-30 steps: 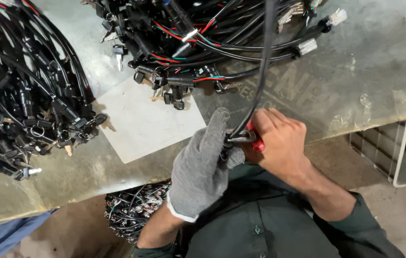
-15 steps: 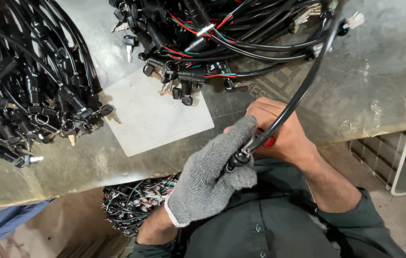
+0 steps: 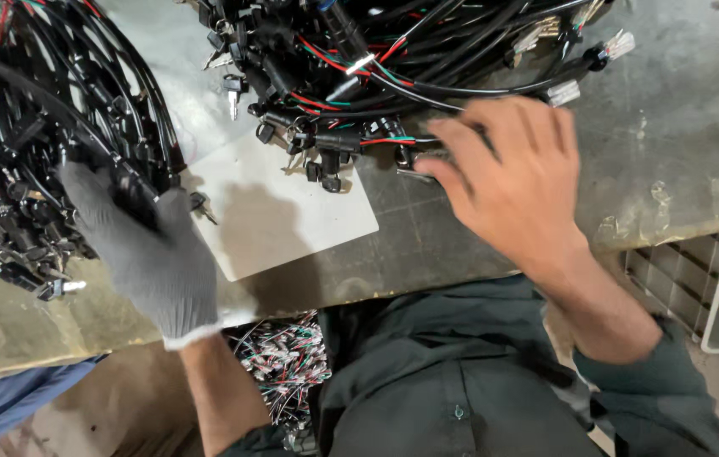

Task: The person sorts through large piles of black cable harnesses on a metal workbench, picks up individual harnesses, and uses red-handled pliers to crimp and fit connector components onto the cable ends, placing processed harnesses back onto the table piles.

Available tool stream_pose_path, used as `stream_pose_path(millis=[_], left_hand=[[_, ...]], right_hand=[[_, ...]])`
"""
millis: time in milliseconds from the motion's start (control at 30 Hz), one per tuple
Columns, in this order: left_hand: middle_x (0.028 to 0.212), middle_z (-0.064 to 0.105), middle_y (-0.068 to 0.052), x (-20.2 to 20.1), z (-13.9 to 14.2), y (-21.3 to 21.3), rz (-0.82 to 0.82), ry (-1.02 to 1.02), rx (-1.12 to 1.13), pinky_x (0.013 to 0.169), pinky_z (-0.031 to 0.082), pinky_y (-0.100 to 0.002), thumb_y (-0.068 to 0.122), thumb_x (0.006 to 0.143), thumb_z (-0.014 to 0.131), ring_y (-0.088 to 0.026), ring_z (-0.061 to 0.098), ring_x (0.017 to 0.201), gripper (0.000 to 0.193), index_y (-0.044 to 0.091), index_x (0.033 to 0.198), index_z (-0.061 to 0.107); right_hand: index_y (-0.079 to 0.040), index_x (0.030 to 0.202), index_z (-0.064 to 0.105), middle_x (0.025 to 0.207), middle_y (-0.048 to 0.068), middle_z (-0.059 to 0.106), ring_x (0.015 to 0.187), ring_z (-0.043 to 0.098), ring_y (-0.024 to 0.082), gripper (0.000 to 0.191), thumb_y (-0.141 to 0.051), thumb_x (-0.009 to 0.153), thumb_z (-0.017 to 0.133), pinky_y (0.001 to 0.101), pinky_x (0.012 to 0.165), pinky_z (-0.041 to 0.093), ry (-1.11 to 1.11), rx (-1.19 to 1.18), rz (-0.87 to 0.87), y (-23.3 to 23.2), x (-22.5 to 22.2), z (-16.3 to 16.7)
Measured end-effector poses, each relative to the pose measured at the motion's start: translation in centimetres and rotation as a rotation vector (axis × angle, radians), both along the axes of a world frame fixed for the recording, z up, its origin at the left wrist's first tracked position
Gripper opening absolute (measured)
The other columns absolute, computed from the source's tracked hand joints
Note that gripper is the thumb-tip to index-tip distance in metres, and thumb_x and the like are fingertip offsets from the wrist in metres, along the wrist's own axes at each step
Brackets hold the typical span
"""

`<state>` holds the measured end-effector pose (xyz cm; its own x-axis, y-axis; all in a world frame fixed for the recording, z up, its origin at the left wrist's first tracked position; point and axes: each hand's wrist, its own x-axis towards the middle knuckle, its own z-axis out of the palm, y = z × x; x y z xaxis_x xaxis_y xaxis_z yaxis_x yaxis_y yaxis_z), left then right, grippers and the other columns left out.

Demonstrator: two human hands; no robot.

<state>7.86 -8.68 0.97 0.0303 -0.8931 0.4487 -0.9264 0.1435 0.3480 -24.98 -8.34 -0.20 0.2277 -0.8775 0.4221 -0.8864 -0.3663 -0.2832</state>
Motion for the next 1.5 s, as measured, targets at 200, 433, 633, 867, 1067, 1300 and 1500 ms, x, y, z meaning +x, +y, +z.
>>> stream_pose_path(millis=[200, 433, 633, 867, 1067, 1300, 1500], left_hand=[[0.149, 0.053, -0.018, -4.5, -0.3, 0.5, -0.203, -0.061, 0.167, 0.121, 0.039, -0.05, 0.02, 0.089, 0.086, -0.041, 0.048, 0.143, 0.071, 0.01, 0.151, 0.052], [0.138, 0.058, -0.01, -10.2, -0.9, -1.8, -0.575, -0.159, 0.08, 0.107, 0.043, -0.052, 0.021, 0.086, 0.079, -0.035, 0.053, 0.131, 0.056, 0.019, 0.14, 0.063], [0.121, 0.062, -0.004, -10.3, 0.9, -1.6, -0.785, 0.13, 0.3, 0.093, 0.052, -0.045, 0.025, 0.087, 0.082, -0.03, 0.064, 0.111, 0.04, 0.019, 0.124, 0.066], [0.099, 0.066, -0.014, -8.1, 3.8, 5.3, -0.462, 1.869, 0.614, 0.061, 0.057, -0.034, 0.019, 0.084, 0.081, -0.023, 0.066, 0.071, 0.036, -0.005, 0.11, 0.07], [0.113, 0.065, -0.014, -9.2, 2.2, 7.0, -0.773, 0.497, 0.577, 0.084, 0.055, -0.041, 0.022, 0.084, 0.078, -0.033, 0.066, 0.101, 0.038, 0.006, 0.115, 0.063], [0.113, 0.067, -0.015, -10.2, 0.8, 6.1, -0.902, 0.633, 0.605, 0.088, 0.054, -0.042, 0.034, 0.093, 0.073, -0.032, 0.066, 0.104, 0.042, 0.003, 0.12, 0.062], [0.112, 0.069, -0.017, -8.6, 0.4, 5.3, -0.75, 1.509, 0.683, 0.091, 0.054, -0.043, 0.046, 0.102, 0.069, -0.03, 0.067, 0.104, 0.051, 0.0, 0.124, 0.059]], right_hand=[[-0.013, 0.108, 0.075, 0.112, 0.003, 0.06, 0.108, 0.056, 0.025, 0.037, -0.04, 0.084, 0.079, 0.0413, 0.09, 0.04, 0.14, 0.02, 0.094, -1.5, 1.0, -0.6], [-0.013, 0.103, 0.071, 0.111, 0.002, 0.063, 0.107, 0.059, 0.025, 0.019, -0.011, 0.084, 0.073, 0.0402, 0.092, 0.042, 0.141, 0.115, 0.102, 0.3, -0.4, -0.5], [-0.015, 0.117, 0.073, 0.101, 0.0, 0.065, 0.099, 0.064, 0.024, 0.038, 0.001, 0.083, 0.072, 0.0392, 0.082, 0.044, -0.056, -0.069, 0.176, 3.0, -0.5, 2.7], [-0.005, 0.122, 0.057, 0.114, 0.016, 0.06, 0.111, 0.059, 0.032, 0.022, -0.008, 0.102, 0.068, 0.0388, 0.101, 0.05, -0.578, -0.175, -0.239, 4.4, 1.9, 0.4], [0.002, 0.122, 0.054, 0.101, 0.016, 0.064, 0.093, 0.058, 0.022, 0.035, -0.031, 0.112, 0.046, 0.038, 0.093, 0.046, -1.718, 0.677, 0.2, 9.5, 4.5, -1.0], [-0.001, 0.112, 0.058, 0.113, 0.015, 0.069, 0.097, 0.068, 0.021, 0.016, -0.017, 0.112, 0.055, 0.0345, 0.085, 0.057, -1.506, 0.778, 0.7, 7.6, 7.3, 6.3], [0.001, 0.111, 0.067, 0.079, 0.005, 0.066, 0.062, 0.065, 0.022, 0.024, -0.011, 0.091, 0.075, 0.0354, 0.056, 0.05, -0.539, 0.268, 0.546, 5.6, 4.0, 8.9]])
